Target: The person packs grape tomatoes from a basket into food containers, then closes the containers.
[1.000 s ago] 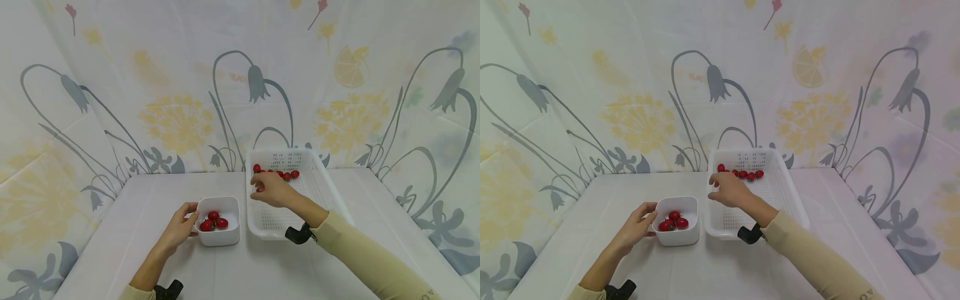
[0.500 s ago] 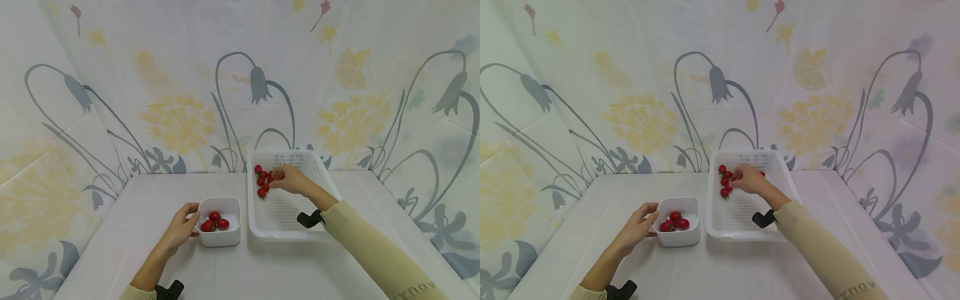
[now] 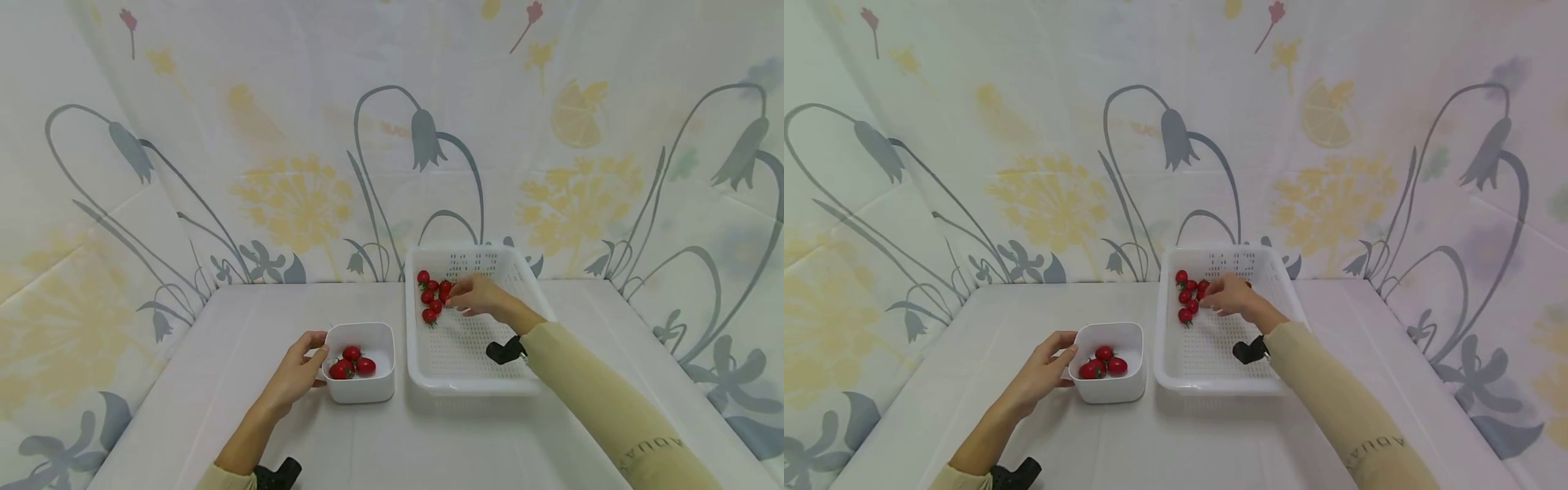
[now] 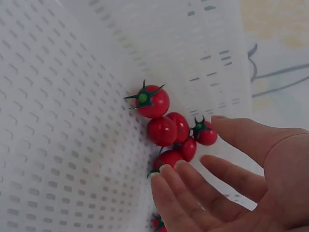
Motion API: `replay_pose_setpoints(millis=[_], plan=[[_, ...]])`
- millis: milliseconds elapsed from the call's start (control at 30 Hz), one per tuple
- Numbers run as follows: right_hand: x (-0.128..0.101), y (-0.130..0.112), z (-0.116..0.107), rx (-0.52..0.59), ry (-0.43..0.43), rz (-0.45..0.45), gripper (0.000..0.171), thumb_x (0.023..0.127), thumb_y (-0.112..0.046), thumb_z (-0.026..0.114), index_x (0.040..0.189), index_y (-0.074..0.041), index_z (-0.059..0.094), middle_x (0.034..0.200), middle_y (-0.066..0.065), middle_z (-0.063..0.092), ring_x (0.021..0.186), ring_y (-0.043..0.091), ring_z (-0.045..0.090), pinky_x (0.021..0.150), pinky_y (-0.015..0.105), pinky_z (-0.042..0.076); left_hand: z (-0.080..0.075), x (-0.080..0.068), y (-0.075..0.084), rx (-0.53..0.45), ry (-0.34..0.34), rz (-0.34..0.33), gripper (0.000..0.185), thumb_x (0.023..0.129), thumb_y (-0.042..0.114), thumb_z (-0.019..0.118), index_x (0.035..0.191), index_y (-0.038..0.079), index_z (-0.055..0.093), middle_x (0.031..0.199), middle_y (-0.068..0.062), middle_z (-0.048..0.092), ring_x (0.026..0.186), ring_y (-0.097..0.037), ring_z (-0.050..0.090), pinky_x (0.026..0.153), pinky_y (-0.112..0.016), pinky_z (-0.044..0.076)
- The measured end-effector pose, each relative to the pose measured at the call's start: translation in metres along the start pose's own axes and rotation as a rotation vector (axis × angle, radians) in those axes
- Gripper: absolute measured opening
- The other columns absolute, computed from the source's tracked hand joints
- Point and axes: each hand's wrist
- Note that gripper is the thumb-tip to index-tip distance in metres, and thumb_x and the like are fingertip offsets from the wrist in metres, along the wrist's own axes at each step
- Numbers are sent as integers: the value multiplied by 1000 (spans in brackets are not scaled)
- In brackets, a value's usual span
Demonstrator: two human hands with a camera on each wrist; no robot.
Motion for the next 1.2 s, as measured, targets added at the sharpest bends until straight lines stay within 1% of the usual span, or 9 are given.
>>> replay_pose_setpoints(millis=[133, 233, 500, 667, 867, 967, 1067, 1200], plan=[[6, 6, 5, 72, -56, 75, 39, 98, -15, 68, 128, 9, 60, 123, 22, 64, 111, 40, 63, 94, 43, 58, 0, 0, 0, -1, 2, -2, 37, 108, 16, 51, 141, 1, 50, 144, -24, 49, 114, -39, 61, 78, -44, 63], [10, 8, 9, 105, -107, 106, 38, 98, -15, 68, 128, 7, 61, 125, 24, 63, 109, 37, 64, 95, 43, 58, 0, 0, 0, -2, 4, -2, 36, 108, 15, 51, 141, 1, 50, 143, -24, 49, 113, -39, 61, 77, -44, 63], [17, 11, 20, 160, -179, 168, 35, 97, -16, 69, 125, 5, 64, 119, 21, 69, 105, 32, 66, 94, 42, 58, 0, 1, 0, -9, -2, -5, 35, 107, 15, 51, 140, 1, 50, 143, -24, 49, 114, -40, 61, 77, -44, 63], [24, 11, 27, 205, -177, 183, 38, 97, -14, 70, 128, 7, 63, 117, 20, 69, 100, 29, 68, 93, 41, 59, 0, 1, -1, -6, 0, -2, 36, 107, 15, 51, 140, 1, 50, 144, -25, 49, 113, -40, 61, 77, -45, 63], [28, 10, 34, 262, -151, 167, 41, 97, -8, 69, 132, 10, 59, 116, 17, 66, 93, 24, 67, 95, 43, 58, 0, 0, 0, -4, 0, -4, 36, 107, 15, 51, 140, 1, 51, 143, -24, 50, 113, -40, 61, 78, -45, 63], [28, 8, 34, 281, -140, 159, 39, 96, -6, 70, 131, 10, 60, 116, 17, 66, 92, 23, 68, 96, 43, 57, 0, 0, 0, -2, 0, -6, 36, 108, 15, 51, 140, 1, 50, 144, -24, 49, 114, -40, 61, 78, -46, 63], [28, 7, 32, 316, -131, 160, 35, 96, -4, 70, 127, 10, 62, 111, 15, 67, 92, 21, 70, 95, 41, 58, 0, 0, 1, 6, 1, -9, 36, 108, 15, 51, 141, 1, 50, 144, -24, 49, 114, -39, 61, 78, -44, 63], [28, 4, 30, 397, -139, 167, 33, 96, -3, 69, 125, 11, 61, 104, 12, 67, 91, 19, 70, 95, 42, 57, 0, -1, 3, 15, 7, -17, 35, 107, 14, 51, 141, 2, 50, 143, -23, 50, 113, -39, 61, 78, -43, 63]])
Point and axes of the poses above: each hand's wrist, its own x-axis towards the middle knuckle, its own z-axis out of the palm, y = z × x
